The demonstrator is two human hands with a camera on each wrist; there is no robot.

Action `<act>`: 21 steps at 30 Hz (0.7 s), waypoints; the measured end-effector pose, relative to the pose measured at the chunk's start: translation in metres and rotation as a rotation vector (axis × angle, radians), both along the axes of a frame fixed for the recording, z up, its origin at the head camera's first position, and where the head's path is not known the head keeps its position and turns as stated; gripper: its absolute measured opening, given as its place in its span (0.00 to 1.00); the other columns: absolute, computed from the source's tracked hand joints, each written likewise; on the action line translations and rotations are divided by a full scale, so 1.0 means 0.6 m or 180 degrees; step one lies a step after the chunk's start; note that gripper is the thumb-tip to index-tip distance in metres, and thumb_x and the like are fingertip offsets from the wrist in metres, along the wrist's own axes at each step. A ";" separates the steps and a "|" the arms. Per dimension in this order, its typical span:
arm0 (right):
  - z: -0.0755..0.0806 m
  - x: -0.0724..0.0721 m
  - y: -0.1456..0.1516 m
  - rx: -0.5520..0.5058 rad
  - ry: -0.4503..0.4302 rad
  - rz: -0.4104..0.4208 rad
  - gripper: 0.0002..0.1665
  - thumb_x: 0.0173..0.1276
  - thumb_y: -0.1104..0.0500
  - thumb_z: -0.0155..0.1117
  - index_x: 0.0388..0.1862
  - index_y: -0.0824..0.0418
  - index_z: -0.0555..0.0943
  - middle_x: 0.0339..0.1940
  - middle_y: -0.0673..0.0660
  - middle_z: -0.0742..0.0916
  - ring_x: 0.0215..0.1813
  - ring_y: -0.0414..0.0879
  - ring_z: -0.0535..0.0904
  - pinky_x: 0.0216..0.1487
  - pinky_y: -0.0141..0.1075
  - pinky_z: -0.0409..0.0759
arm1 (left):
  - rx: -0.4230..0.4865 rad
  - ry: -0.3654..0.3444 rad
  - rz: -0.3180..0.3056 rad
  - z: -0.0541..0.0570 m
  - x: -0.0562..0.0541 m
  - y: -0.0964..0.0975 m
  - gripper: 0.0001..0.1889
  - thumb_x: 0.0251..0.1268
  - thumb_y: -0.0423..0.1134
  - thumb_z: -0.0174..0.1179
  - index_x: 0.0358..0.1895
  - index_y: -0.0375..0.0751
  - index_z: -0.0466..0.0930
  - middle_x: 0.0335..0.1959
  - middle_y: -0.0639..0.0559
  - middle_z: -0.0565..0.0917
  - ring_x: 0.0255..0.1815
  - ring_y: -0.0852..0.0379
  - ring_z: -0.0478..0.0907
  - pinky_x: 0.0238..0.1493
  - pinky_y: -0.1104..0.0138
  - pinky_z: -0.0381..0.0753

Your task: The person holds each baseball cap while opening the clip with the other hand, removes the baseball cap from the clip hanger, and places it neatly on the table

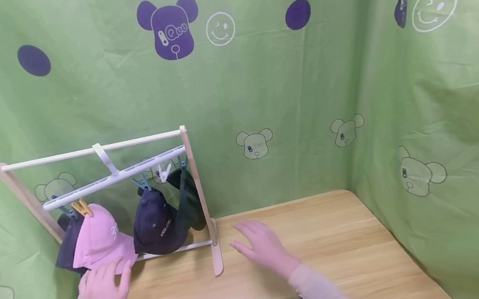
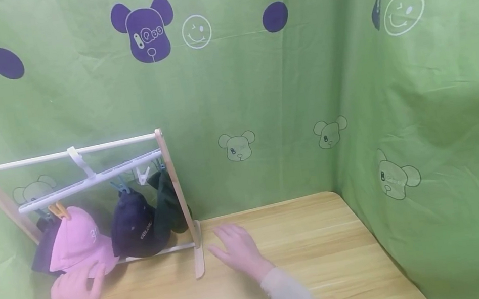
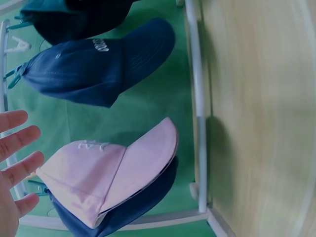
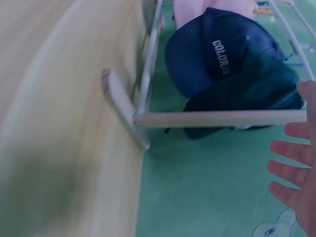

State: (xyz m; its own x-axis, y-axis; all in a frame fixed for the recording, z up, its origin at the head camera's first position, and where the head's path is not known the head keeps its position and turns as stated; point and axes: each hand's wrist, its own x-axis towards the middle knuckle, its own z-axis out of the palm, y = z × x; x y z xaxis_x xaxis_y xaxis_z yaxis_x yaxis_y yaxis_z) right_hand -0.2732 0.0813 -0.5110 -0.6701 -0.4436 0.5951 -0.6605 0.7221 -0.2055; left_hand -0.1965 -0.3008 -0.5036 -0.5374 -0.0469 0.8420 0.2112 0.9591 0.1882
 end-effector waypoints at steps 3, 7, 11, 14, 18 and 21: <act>0.017 -0.005 -0.020 -0.0017 0.0212 0.0117 0.31 0.68 0.42 0.60 0.63 0.58 0.77 0.59 0.57 0.84 0.62 0.53 0.80 0.65 0.47 0.76 | 0.0045 0.0033 0.0027 0.012 -0.001 -0.007 0.23 0.62 0.53 0.55 0.43 0.35 0.84 0.36 0.35 0.87 0.39 0.35 0.78 0.52 0.41 0.69; 0.042 -0.010 -0.043 0.0008 0.0286 0.0189 0.31 0.68 0.42 0.60 0.63 0.58 0.76 0.61 0.56 0.83 0.64 0.52 0.78 0.66 0.46 0.75 | 0.0057 0.0134 0.0074 0.029 -0.004 -0.012 0.25 0.66 0.56 0.52 0.43 0.36 0.84 0.36 0.35 0.86 0.38 0.34 0.78 0.50 0.42 0.69; 0.064 -0.014 -0.062 0.0038 0.0354 0.0236 0.32 0.67 0.42 0.61 0.64 0.57 0.75 0.61 0.56 0.83 0.65 0.51 0.77 0.68 0.45 0.74 | -0.0002 0.0208 0.0064 0.046 -0.012 -0.017 0.26 0.66 0.57 0.51 0.44 0.36 0.84 0.37 0.36 0.86 0.39 0.34 0.78 0.49 0.42 0.70; 0.081 -0.018 -0.074 0.0016 0.0438 0.0283 0.32 0.66 0.43 0.63 0.65 0.58 0.75 0.61 0.56 0.83 0.65 0.51 0.77 0.68 0.45 0.73 | -0.0052 0.0190 0.0041 0.058 -0.020 -0.023 0.26 0.65 0.57 0.51 0.44 0.35 0.83 0.39 0.36 0.86 0.39 0.35 0.78 0.50 0.42 0.70; 0.102 -0.024 -0.090 0.0021 0.0488 0.0328 0.34 0.67 0.43 0.61 0.67 0.58 0.72 0.63 0.56 0.81 0.66 0.51 0.76 0.70 0.44 0.72 | -0.0062 0.0126 0.0028 0.070 -0.030 -0.031 0.26 0.63 0.56 0.52 0.46 0.34 0.82 0.41 0.35 0.86 0.39 0.34 0.76 0.51 0.41 0.69; 0.116 -0.029 -0.101 0.0078 0.0527 0.0339 0.36 0.70 0.40 0.57 0.70 0.57 0.70 0.65 0.56 0.80 0.68 0.50 0.74 0.72 0.42 0.69 | -0.0054 0.0080 0.0019 0.081 -0.034 -0.035 0.28 0.64 0.58 0.51 0.48 0.34 0.81 0.43 0.35 0.84 0.42 0.33 0.75 0.53 0.41 0.68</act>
State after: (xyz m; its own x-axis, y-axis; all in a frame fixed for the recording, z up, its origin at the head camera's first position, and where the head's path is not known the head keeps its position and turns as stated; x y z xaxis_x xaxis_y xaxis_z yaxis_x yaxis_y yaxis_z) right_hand -0.2908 0.0207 -0.4417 -0.5126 -0.5224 0.6815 -0.7567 0.6499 -0.0711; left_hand -0.2171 -0.3220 -0.4548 -0.5159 -0.0355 0.8559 0.2100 0.9634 0.1666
